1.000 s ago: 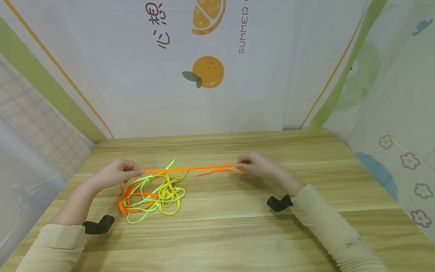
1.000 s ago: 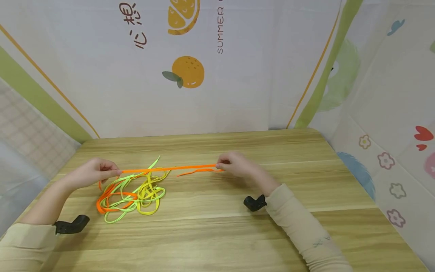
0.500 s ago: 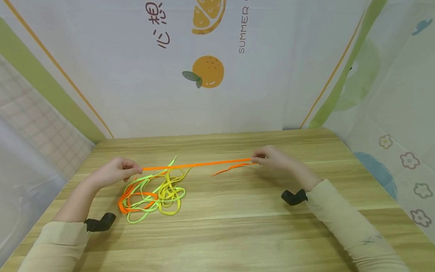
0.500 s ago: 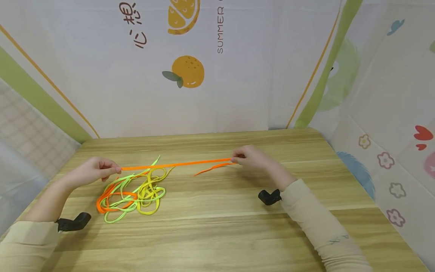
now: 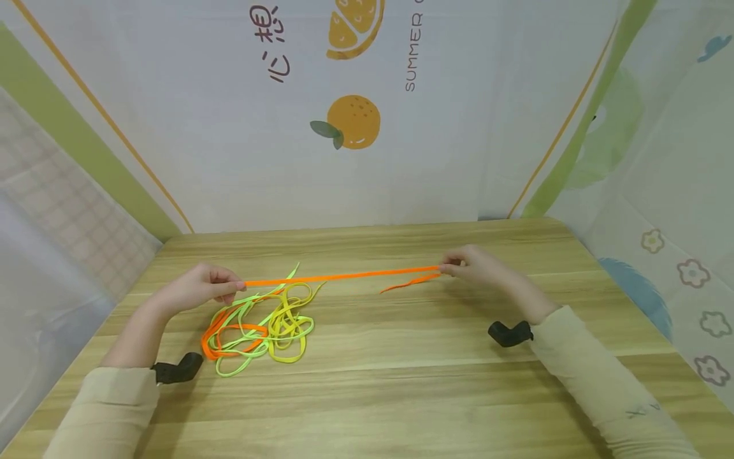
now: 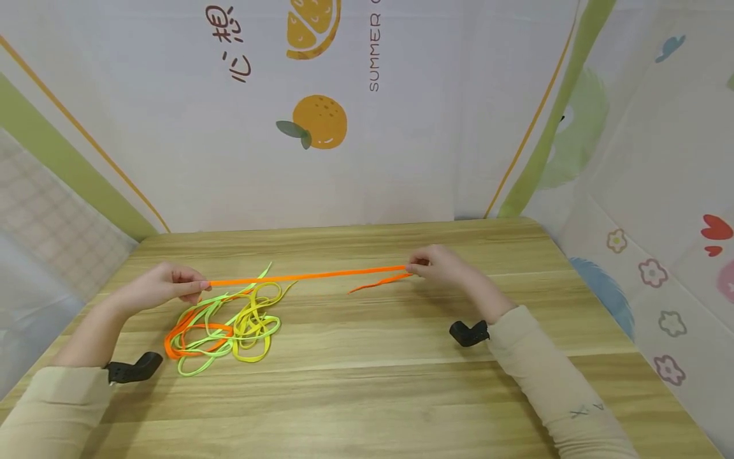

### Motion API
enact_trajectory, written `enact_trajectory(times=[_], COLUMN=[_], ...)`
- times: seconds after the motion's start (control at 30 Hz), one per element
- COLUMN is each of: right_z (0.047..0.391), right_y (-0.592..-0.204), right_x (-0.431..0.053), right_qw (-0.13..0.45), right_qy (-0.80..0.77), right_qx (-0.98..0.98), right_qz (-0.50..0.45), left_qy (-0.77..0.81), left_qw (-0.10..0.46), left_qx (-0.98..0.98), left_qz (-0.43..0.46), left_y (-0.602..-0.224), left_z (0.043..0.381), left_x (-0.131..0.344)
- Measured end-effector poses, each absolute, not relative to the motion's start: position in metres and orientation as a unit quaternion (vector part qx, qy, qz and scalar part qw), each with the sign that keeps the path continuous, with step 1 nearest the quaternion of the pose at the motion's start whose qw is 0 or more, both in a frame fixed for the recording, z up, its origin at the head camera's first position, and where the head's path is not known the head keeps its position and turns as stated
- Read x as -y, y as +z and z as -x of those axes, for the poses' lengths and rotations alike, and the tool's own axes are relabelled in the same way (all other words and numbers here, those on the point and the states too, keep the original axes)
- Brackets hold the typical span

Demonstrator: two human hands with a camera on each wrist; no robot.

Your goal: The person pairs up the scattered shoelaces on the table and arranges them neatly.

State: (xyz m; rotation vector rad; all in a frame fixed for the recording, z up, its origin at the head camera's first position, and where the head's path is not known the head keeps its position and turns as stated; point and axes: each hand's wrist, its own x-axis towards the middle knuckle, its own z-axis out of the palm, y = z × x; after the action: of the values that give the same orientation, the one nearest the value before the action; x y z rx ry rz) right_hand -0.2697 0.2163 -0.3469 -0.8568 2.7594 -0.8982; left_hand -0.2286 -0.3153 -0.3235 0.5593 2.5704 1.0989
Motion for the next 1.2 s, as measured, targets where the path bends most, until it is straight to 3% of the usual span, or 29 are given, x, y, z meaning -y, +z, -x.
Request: enact_trajectory(times=[0.57,1.2], right_z=[0.275,0.289], right_y=[-0.349,-0.363], right_x=[-0.257,-0.313], right_qw=[0.058,0.040], right_qy=[-0.342,-0.388], right_qx=[-0.909,-0.906], right_qz=[0.232,0.166], left_qy=[0.423,0.483], left_qw=[0.165,0.134], left_qx=[-0.873,-0.857], left_qz=[-0.175,-0.118], left_y=[-0.329,-0.350], left_z=[0.239,0.259], left_x=[0.322,0.337])
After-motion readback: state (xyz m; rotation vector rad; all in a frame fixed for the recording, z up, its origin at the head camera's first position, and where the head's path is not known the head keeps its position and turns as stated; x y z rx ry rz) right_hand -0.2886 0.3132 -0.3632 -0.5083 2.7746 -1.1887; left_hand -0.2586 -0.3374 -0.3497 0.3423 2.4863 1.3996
